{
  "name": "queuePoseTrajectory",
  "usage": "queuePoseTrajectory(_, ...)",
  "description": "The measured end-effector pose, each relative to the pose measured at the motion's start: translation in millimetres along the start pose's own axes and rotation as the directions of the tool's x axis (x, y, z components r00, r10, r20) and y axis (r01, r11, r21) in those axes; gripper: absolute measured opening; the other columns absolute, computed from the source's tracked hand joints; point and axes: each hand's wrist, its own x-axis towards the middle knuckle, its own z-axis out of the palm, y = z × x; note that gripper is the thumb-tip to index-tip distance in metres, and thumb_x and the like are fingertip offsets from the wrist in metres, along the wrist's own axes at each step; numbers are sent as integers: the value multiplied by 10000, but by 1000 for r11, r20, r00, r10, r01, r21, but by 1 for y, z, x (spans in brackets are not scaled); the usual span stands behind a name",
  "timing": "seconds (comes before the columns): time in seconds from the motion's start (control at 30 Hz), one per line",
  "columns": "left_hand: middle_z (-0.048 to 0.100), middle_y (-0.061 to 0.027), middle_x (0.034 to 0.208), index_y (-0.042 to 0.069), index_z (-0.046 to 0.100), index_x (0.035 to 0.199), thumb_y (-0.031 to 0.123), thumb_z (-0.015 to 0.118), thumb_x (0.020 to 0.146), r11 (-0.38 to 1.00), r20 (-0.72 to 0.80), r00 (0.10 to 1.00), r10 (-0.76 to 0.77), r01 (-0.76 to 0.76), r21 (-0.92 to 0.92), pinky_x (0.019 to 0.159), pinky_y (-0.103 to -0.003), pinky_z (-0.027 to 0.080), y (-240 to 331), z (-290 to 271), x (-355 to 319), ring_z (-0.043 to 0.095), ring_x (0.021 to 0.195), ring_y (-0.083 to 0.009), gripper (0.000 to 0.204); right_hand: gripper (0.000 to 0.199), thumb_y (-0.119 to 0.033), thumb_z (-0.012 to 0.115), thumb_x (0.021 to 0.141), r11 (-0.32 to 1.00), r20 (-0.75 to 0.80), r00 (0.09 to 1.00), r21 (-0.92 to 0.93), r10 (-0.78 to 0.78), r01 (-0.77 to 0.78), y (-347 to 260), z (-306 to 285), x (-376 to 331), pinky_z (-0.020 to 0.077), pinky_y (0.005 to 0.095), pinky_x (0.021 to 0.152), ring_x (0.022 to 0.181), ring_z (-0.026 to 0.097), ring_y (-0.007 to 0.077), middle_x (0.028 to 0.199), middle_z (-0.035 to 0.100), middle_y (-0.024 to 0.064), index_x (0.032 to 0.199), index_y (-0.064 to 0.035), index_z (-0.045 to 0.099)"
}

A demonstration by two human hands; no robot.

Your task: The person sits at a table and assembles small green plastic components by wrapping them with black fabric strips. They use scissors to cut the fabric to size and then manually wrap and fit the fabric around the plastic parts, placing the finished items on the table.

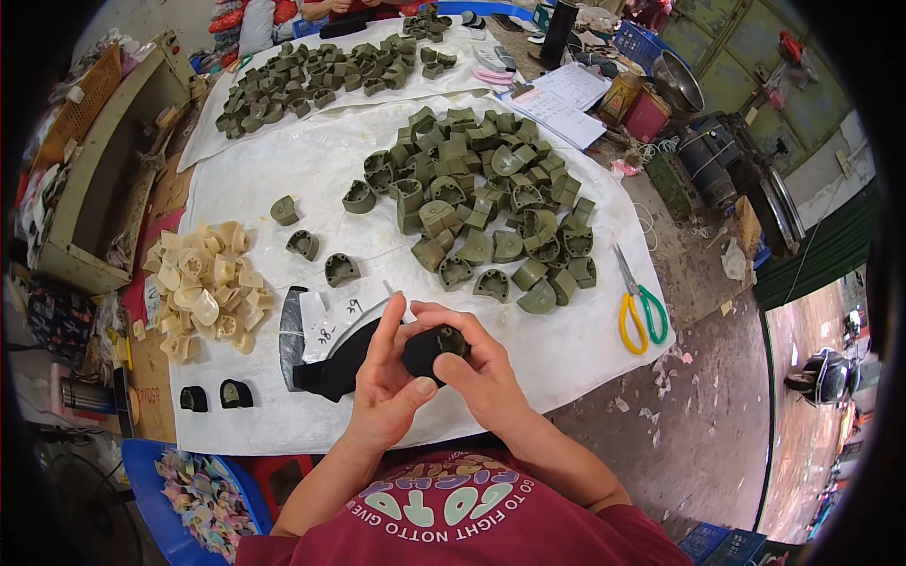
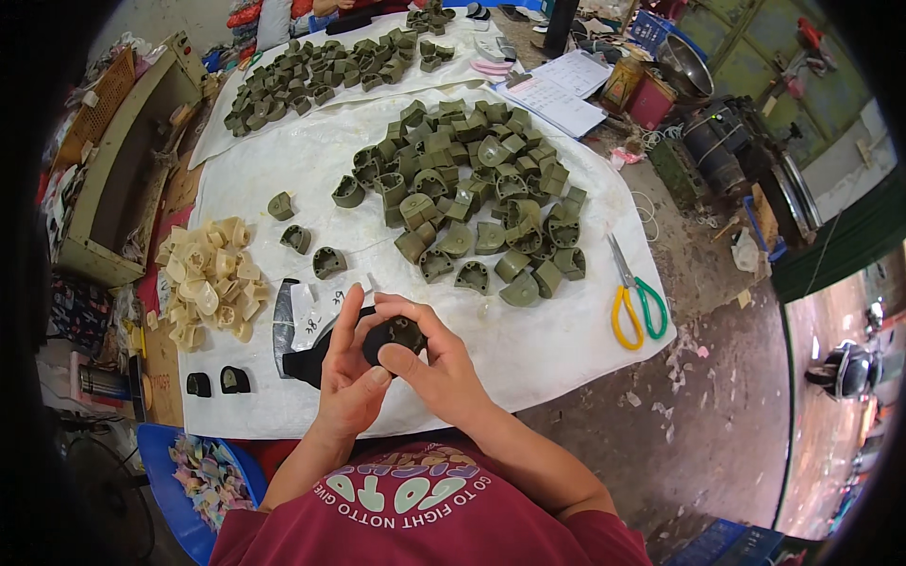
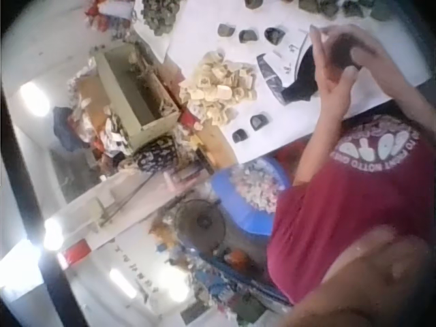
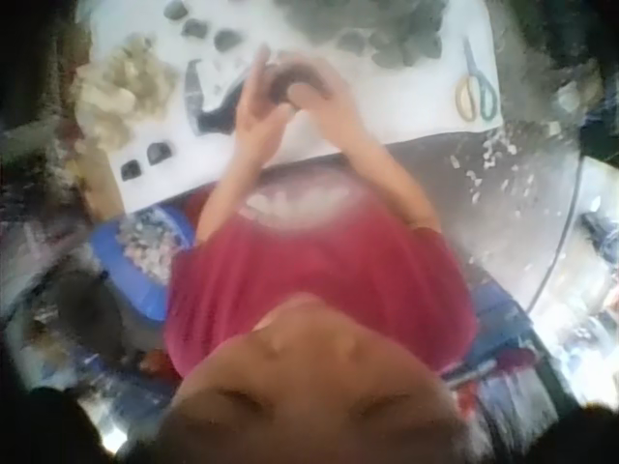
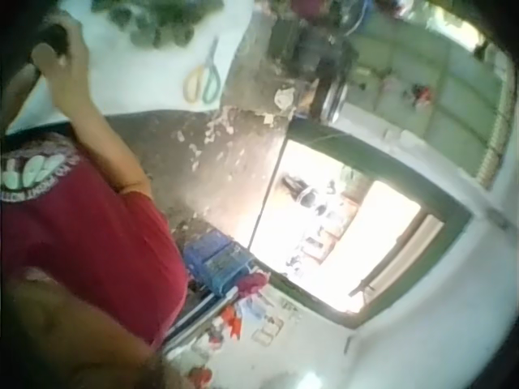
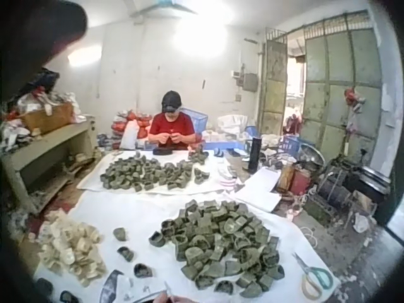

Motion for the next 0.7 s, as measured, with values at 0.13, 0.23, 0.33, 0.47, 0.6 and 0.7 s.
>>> queuePoseTrajectory(0.13, 417, -160, 1375, 106, 107, 1524, -14, 661, 800, 999, 19, 1000, 25, -25, -21, 1024, -331, 392, 0, -2, -2, 432, 1267, -217, 919, 400, -216, 583, 936, 998, 45, 997, -27, 66, -64, 5, -9, 8, 378, 304, 999, 1159, 519, 154, 1313, 541, 99, 1290, -36, 538)
queuePoseTrajectory(0.23, 408, -167, 1386, 98, 122, 1520, -8, 669, 799, 989, 31, 998, 51, -46, -139, 1008, -317, 411, -2, -3, 1, 427, 1275, -213, 911, 505, -246, 635, 902, 955, 69, 980, 224, 184, -195, -4, -9, 6, 359, 318, 1025, 1203, 488, 179, 1334, 519, 101, 1344, -48, 492)
queuePoseTrajectory(0.33, 400, -168, 1393, 99, 138, 1517, -3, 672, 801, 989, -1, 997, 78, -78, -122, 1008, -317, 415, -1, -5, 1, 425, 1279, -214, 899, 529, -275, 657, 881, 973, 59, 996, -219, -67, 79, -5, 5, -3, 341, 353, 1049, 1276, 436, 240, 1371, 487, 109, 1333, -50, 501)
queuePoseTrajectory(0.47, 397, -163, 1396, 111, 142, 1517, -5, 661, 805, 995, -66, 996, 67, -71, -69, 1033, -340, 399, -4, 1, 0, 426, 1284, -224, 889, 557, -313, 661, 868, 517, 156, 885, -762, -438, 390, 5, -1, 2, 270, 421, 1097, 1359, 326, 338, 1412, 442, 155, 1332, -52, 496)
queuePoseTrajectory(0.6, 401, -130, 1406, 156, 134, 1520, 58, 688, 811, 987, -34, 999, 13, -19, -162, 1068, -429, 372, -2, -5, 1, 432, 1293, -271, 905, 551, -353, 621, 899, 586, 183, 902, -706, -391, 397, 5, -6, 0, 202, 436, 1129, 1388, 278, 353, 1435, 425, 153, 1352, -71, 487)
queuePoseTrajectory(0.7, 335, -122, 1452, 160, 120, 1521, 92, 701, 809, 987, 47, 999, -18, 26, -158, 1097, -460, 333, -2, -9, -2, 419, 1305, -274, 921, 548, -374, 595, 916, 905, 80, 969, -347, -232, 245, 4, -10, 0, 162, 444, 1144, 1406, 245, 363, 1446, 418, 144, 1369, -87, 479)
